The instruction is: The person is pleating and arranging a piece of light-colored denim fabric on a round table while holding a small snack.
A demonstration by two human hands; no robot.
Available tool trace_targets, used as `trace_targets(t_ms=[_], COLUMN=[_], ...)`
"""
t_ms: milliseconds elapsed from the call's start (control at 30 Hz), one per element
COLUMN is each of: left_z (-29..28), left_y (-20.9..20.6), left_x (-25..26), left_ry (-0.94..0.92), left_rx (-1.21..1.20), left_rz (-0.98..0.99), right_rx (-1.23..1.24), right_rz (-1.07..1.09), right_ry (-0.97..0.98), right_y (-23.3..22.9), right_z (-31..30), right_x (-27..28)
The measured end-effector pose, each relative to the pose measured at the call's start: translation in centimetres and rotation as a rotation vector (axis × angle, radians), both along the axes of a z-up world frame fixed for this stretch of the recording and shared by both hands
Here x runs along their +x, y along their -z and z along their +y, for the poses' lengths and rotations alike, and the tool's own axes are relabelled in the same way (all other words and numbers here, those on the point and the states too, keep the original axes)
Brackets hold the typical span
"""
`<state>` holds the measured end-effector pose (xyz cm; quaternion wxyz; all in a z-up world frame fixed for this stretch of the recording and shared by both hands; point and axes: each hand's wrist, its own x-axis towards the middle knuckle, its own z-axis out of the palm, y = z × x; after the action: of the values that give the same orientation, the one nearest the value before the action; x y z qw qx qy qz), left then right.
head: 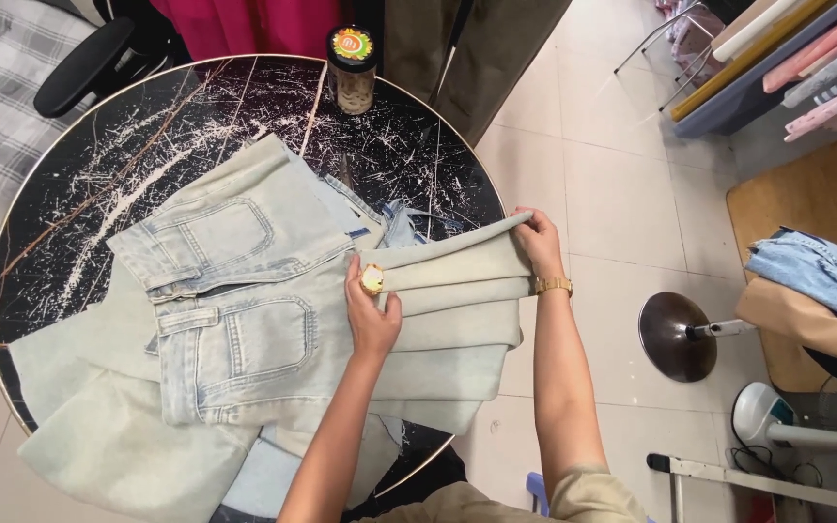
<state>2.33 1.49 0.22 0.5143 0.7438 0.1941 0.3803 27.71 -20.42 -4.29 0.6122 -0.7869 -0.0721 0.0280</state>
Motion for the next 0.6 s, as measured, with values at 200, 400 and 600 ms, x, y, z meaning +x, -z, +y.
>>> trace_targets(t_ms=[200, 400, 600], left_z=[0.1, -0.1, -0.1], left_y=[-0.3, -0.4, -0.3], left_x=[-0.1, -0.2, -0.2], left_ry=[0.005, 0.012, 0.014], left_rx=[0.004, -0.008, -0.025], left_rz=[0.009, 0.026, 0.031], right_rx=[0.065, -0.543, -0.591], right_rz=[0.02, -0.003, -0.203], right_ry=[0.025, 0.114, 0.105], right_y=[-0.8, 3.1, -1.3], right_z=[-0.5, -1.9, 0.1], right_x=[-0.2, 1.9, -1.0])
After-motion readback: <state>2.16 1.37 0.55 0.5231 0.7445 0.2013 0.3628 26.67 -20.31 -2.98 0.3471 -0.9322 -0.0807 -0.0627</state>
